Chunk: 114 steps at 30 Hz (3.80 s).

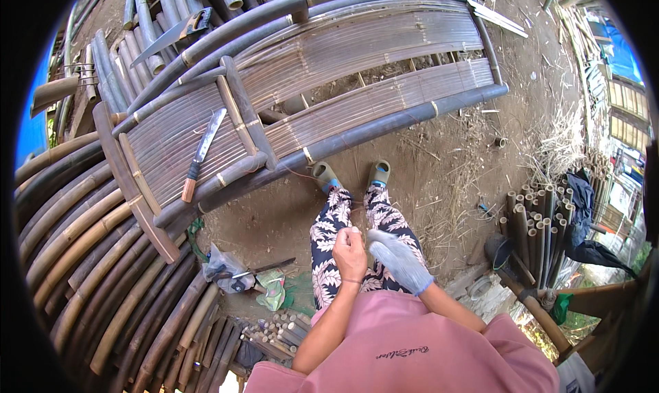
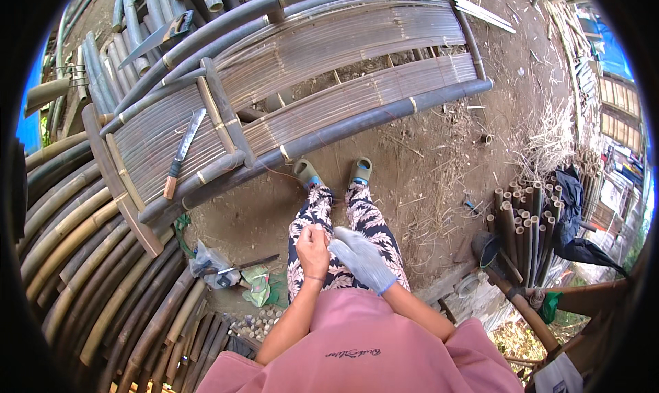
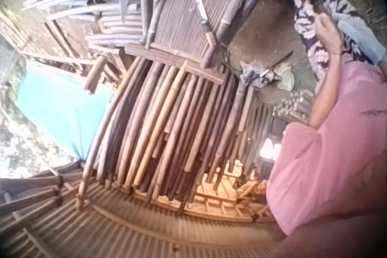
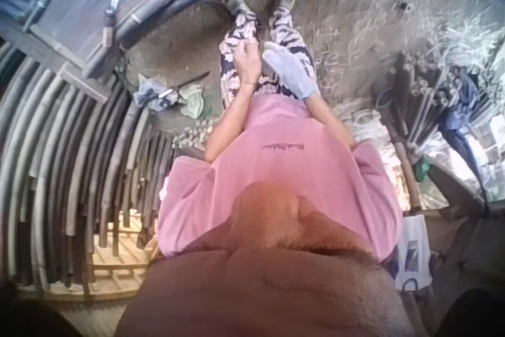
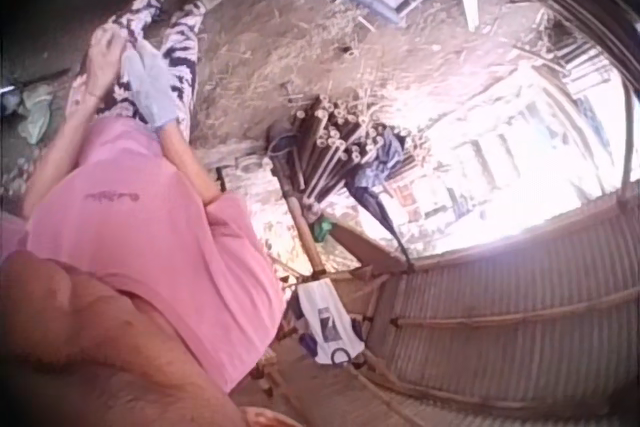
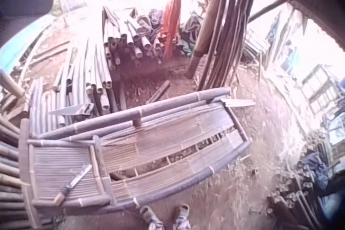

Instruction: The person ties pieces of bamboo together with string by hand to assemble a structure, using a gloved hand to position the materials.

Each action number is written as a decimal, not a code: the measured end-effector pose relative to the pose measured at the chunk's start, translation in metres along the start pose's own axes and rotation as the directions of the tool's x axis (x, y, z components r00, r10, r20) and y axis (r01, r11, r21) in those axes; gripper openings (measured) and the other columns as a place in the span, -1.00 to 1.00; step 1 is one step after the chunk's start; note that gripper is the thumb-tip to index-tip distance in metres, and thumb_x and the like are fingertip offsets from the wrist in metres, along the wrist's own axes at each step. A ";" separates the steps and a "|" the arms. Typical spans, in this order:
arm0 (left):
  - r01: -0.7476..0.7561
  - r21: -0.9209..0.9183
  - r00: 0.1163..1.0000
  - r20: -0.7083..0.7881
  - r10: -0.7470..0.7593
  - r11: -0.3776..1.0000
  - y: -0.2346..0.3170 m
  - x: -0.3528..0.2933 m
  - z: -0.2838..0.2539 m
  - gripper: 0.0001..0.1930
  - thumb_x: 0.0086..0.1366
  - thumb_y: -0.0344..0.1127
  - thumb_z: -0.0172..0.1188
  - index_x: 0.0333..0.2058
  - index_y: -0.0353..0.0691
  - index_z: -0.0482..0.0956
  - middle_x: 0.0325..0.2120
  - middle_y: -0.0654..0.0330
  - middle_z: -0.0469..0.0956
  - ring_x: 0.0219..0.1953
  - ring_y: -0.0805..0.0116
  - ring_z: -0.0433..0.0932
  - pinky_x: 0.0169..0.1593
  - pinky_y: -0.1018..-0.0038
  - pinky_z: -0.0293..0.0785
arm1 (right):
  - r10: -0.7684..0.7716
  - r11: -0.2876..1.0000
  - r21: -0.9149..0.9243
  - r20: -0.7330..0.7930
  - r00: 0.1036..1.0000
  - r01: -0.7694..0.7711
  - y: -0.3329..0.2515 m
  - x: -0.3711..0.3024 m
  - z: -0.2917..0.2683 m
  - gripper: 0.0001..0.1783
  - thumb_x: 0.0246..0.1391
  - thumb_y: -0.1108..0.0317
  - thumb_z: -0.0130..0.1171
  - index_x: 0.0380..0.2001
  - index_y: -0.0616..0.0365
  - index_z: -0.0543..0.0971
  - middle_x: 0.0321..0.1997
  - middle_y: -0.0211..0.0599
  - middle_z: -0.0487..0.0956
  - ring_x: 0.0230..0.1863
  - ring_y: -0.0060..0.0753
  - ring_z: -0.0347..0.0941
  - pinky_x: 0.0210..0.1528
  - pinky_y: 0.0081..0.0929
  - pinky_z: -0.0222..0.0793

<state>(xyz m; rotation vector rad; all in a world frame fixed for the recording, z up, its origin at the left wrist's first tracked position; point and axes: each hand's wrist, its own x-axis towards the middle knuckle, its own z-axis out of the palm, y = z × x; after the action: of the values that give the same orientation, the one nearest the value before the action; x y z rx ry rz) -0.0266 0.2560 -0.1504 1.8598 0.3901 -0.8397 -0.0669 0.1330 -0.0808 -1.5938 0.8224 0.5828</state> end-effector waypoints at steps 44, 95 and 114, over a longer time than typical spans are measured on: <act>0.049 0.171 0.891 0.438 -0.121 0.984 0.011 -0.093 0.042 -0.74 0.41 -0.31 0.01 -0.30 -0.39 0.60 -0.46 0.06 0.56 -0.41 0.32 0.53 -0.27 0.44 0.43 | 0.248 0.541 0.781 0.206 0.947 -0.312 0.071 0.019 -0.057 -0.65 0.32 0.18 -0.01 -0.22 0.29 0.56 -0.44 -0.34 0.53 -0.34 -0.43 0.49 -0.21 -0.48 0.44; 0.331 -0.465 0.906 0.401 -0.138 0.821 0.054 0.004 0.102 -0.57 0.49 -0.17 -0.03 0.01 -0.52 0.48 -0.21 -0.06 0.64 -0.20 0.22 0.66 -0.05 0.40 0.57 | -0.250 0.968 -0.019 -0.021 0.968 0.250 0.095 0.005 -0.057 -0.90 0.14 0.44 -0.07 -0.38 0.15 0.45 -0.45 -0.13 0.46 -0.36 -0.02 0.44 -0.37 -0.17 0.31; 0.533 -0.359 0.822 0.005 -0.569 0.767 -0.135 -0.004 -0.033 -0.75 0.42 -0.26 0.09 -0.14 -0.37 0.56 -0.46 0.28 0.49 -0.52 0.59 0.42 -0.53 0.59 0.43 | 0.039 0.847 -0.515 -0.190 0.981 -0.134 0.240 0.352 -0.014 -0.20 -0.09 0.03 0.24 0.20 0.23 0.38 0.20 0.22 0.41 0.26 0.12 0.31 0.24 -0.10 0.29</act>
<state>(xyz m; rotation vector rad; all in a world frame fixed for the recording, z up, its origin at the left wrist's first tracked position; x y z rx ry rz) -0.0991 0.3441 -0.2299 1.4647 1.1255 -0.9851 -0.0336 0.0379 -0.4949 -2.1426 0.9169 0.7916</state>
